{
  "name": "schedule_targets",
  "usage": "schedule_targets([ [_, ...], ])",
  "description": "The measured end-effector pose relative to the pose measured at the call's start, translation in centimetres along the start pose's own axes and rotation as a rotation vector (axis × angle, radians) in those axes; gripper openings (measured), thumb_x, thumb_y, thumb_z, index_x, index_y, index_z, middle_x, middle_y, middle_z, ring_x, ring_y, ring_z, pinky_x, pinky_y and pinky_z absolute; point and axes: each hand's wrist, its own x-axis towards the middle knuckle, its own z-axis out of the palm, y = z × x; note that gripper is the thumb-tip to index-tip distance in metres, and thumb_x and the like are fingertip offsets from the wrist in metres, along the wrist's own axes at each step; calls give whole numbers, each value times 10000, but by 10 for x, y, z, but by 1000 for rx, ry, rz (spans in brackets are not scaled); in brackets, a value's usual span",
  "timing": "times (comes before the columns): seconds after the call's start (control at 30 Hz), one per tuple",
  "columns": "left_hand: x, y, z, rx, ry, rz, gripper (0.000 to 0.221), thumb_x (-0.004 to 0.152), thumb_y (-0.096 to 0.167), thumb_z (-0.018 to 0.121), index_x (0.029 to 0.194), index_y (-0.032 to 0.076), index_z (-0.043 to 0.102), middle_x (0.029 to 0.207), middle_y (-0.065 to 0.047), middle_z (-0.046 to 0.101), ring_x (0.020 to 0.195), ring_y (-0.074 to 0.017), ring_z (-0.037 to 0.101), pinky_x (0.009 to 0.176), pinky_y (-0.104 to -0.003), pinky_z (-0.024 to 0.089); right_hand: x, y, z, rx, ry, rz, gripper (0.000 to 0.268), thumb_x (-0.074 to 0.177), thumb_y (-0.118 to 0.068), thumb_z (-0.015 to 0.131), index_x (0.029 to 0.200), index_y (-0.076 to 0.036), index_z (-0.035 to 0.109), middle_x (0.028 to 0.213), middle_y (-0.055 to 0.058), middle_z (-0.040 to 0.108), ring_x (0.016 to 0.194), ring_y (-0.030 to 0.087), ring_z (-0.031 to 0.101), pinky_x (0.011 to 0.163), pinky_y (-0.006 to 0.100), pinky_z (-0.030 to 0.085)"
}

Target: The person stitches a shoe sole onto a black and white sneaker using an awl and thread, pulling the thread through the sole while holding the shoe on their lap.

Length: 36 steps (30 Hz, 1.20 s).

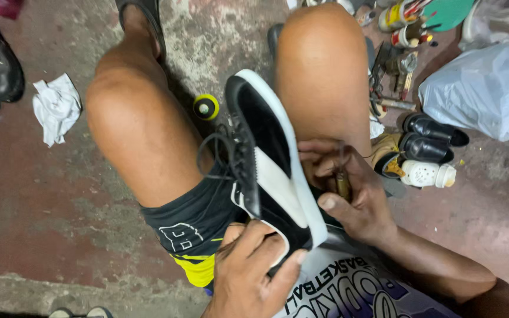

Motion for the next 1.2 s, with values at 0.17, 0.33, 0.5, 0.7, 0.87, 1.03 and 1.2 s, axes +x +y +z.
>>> schedule_targets([
  [0.17, 10, 15, -3, 29, 4, 232, 249, 802, 215, 821, 962, 41, 741, 1004, -108, 697, 793, -273, 665, 735, -390, 510, 8, 21, 1, 560, -18, 323, 807, 923, -524, 733, 1464, 12, 466, 1341, 164, 622, 1209, 226, 609, 1037, 375, 491],
  [0.33, 6, 0, -28, 46, 58, 262, 195, 832, 257, 798, 809, 88, 704, 963, -100, 693, 779, -237, 691, 747, -341, 568, 14, 40, -1, 847, 23, 506, 780, 952, -416, 672, 1514, 65, 425, 1349, 198, 617, 1194, 290, 638, 1073, 444, 498],
  [0.5, 21, -8, -58, 485, 584, 67, 100, 797, 153, 757, 821, 72, 704, 1006, -142, 652, 927, -339, 593, 849, -433, 516, 22, 52, 1, 1132, 55, 725, 603, 946, -378, 505, 1386, 35, 509, 1279, 263, 656, 1099, 398, 703, 985, 485, 547],
  [0.7, 60, 12, -32, 462, 237, 97, 317, 808, 318, 813, 1031, 101, 749, 1221, -129, 670, 1223, -404, 571, 981, -448, 413, 19, 73, 0, 907, 152, 673, 425, 1069, -284, 528, 1301, 63, 608, 1190, 215, 703, 1008, 288, 715, 916, 433, 573],
  [0.87, 81, 3, -43, 451, 75, 149, 317, 819, 216, 772, 1074, 34, 723, 1229, -105, 662, 1206, -322, 614, 946, -425, 468, 12, 83, -4, 1031, 114, 777, 471, 969, -364, 686, 1280, -14, 640, 1164, 126, 721, 1016, 226, 711, 917, 388, 576],
  [1.03, 88, 9, -64, 365, 37, 95, 200, 853, 138, 747, 1024, 40, 717, 1097, -68, 707, 905, -224, 708, 755, -357, 550, 8, 98, -8, 988, 88, 824, 538, 933, -333, 733, 1338, -2, 607, 1209, 115, 717, 1074, 205, 695, 952, 360, 563],
  [1.2, 106, 14, -74, 59, 59, -156, 107, 878, 112, 732, 978, 72, 724, 1002, -50, 736, 707, -155, 755, 626, -270, 571, -1, 118, -13, 945, 106, 890, 536, 918, -283, 724, 1349, 12, 600, 1232, 132, 710, 1077, 217, 696, 969, 372, 570],
])
